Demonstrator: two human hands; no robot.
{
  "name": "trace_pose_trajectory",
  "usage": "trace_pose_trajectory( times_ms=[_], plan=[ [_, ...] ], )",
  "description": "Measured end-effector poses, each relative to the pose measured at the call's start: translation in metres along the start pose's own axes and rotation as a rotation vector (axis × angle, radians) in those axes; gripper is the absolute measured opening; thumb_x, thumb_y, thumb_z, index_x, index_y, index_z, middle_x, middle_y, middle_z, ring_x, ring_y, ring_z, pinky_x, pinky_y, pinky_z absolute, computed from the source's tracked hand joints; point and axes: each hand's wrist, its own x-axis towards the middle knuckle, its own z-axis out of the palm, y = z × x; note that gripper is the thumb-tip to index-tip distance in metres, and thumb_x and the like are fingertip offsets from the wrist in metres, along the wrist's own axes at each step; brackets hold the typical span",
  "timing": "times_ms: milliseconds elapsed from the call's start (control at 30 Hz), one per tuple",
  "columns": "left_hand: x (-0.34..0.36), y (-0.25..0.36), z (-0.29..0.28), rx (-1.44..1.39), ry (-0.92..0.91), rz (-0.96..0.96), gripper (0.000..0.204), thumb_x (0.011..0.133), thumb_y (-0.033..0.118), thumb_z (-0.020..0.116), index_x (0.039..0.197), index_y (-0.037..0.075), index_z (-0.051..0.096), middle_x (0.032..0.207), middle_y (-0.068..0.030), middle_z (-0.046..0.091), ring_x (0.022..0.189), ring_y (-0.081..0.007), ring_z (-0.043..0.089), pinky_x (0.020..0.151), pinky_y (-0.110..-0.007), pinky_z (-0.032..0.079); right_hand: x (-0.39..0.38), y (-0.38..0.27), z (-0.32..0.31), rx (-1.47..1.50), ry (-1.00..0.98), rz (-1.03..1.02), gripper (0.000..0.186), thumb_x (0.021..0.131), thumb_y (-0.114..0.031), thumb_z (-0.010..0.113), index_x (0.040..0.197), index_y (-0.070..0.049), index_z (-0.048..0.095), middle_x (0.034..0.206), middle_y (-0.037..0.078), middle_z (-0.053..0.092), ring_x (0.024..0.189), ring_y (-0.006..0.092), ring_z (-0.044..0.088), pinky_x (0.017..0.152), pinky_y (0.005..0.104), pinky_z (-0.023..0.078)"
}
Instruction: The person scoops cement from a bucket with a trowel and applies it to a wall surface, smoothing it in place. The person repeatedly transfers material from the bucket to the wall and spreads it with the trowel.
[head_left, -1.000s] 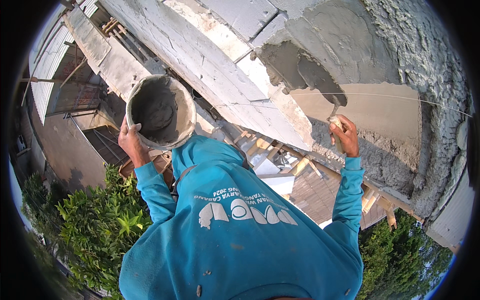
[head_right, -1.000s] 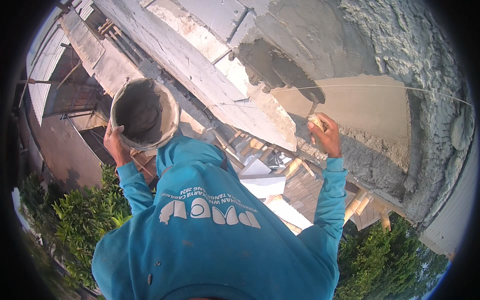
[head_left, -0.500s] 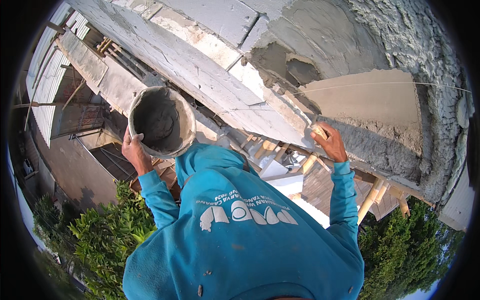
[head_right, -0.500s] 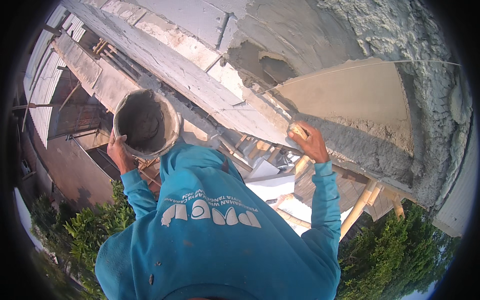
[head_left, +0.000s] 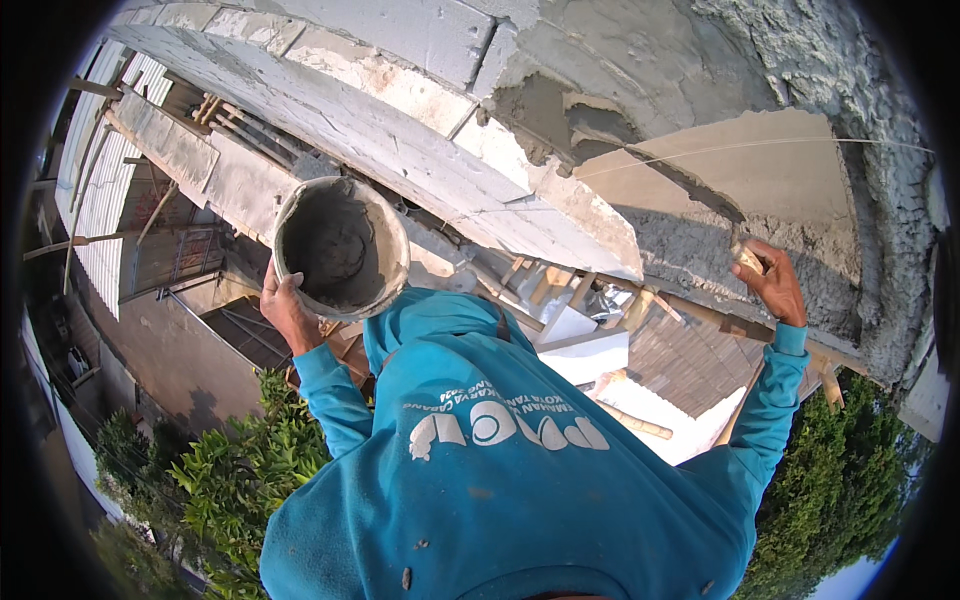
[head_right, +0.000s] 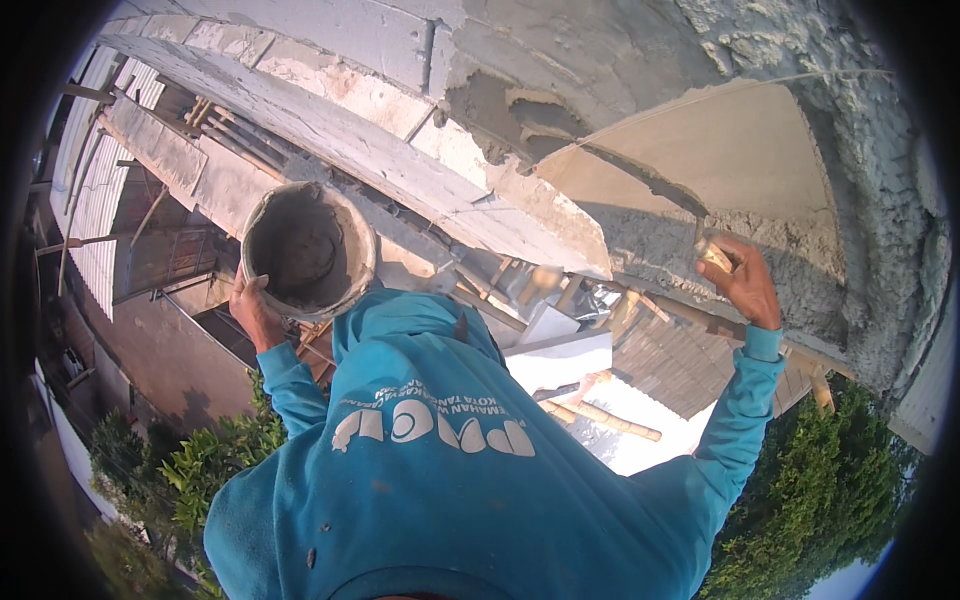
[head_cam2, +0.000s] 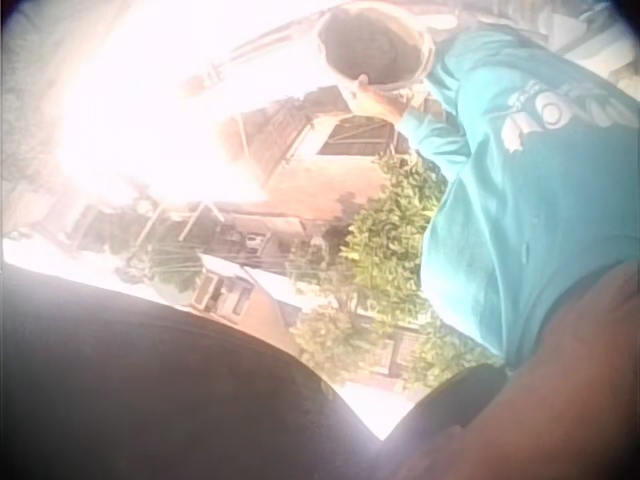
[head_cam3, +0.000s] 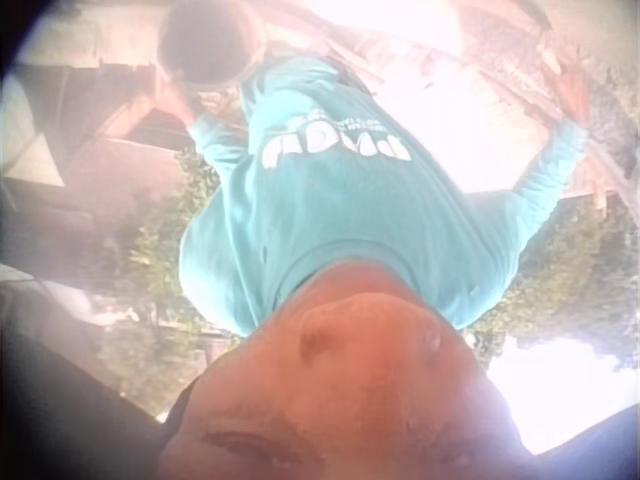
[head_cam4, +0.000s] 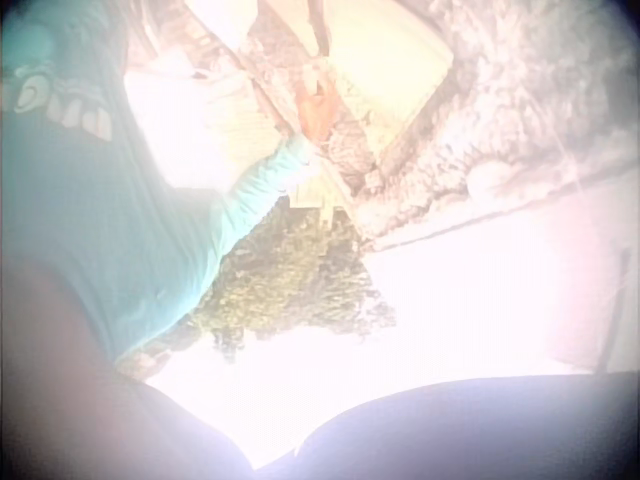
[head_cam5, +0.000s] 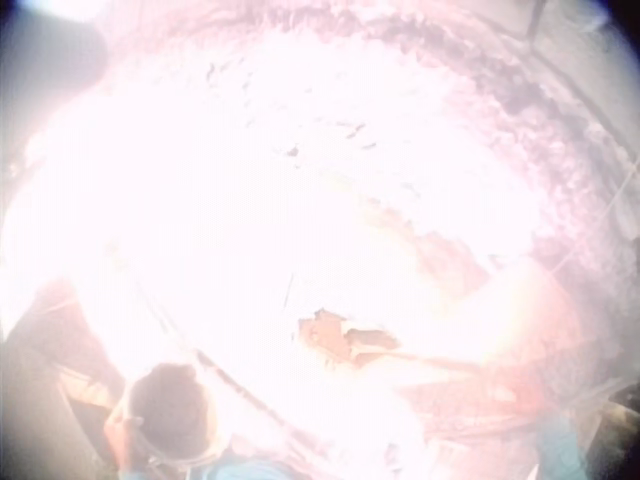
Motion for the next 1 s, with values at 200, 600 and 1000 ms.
trace_pose_trajectory(
  times_ms=[200,600,1000],
  plan=[
    [0.005,-0.008,0.007,-0.063,-0.075,0.041,0.056,0.073,-0.009,0.050,0.128,-0.010,0.061,0.112,-0.0108,0.070,0.096,-0.0163,0.066,0.083,-0.026,0.051,0.007,-0.047,0.070,-0.160,0.108,-0.212,0.047,0.083,-0.034,0.079,0.109,0.004,0.069,0.092,0.020,0.072,0.083,0.0260,0.070,0.076,0.0384,0.053],
    [0.007,-0.002,0.019,-0.017,-0.072,0.055,0.058,0.068,-0.005,0.056,0.125,-0.010,0.063,0.113,-0.0101,0.069,0.098,-0.0138,0.062,0.086,-0.024,0.047,-0.013,-0.059,0.083,0.167,0.308,-0.132,0.040,0.086,-0.026,0.077,0.112,0.003,0.068,0.090,0.014,0.070,0.081,0.0180,0.063,0.076,0.0349,0.051],
    [0.006,0.018,0.035,0.090,-0.124,0.057,0.043,0.064,-0.002,0.061,0.105,-0.008,0.073,0.129,-0.0134,0.066,0.108,-0.0191,0.061,0.095,-0.030,0.044,-0.102,0.012,0.253,0.009,0.331,-0.197,0.043,0.076,-0.006,0.070,0.117,0.000,0.059,0.097,0.019,0.062,0.090,0.0378,0.065,0.077,0.0436,0.052]
  ],
)
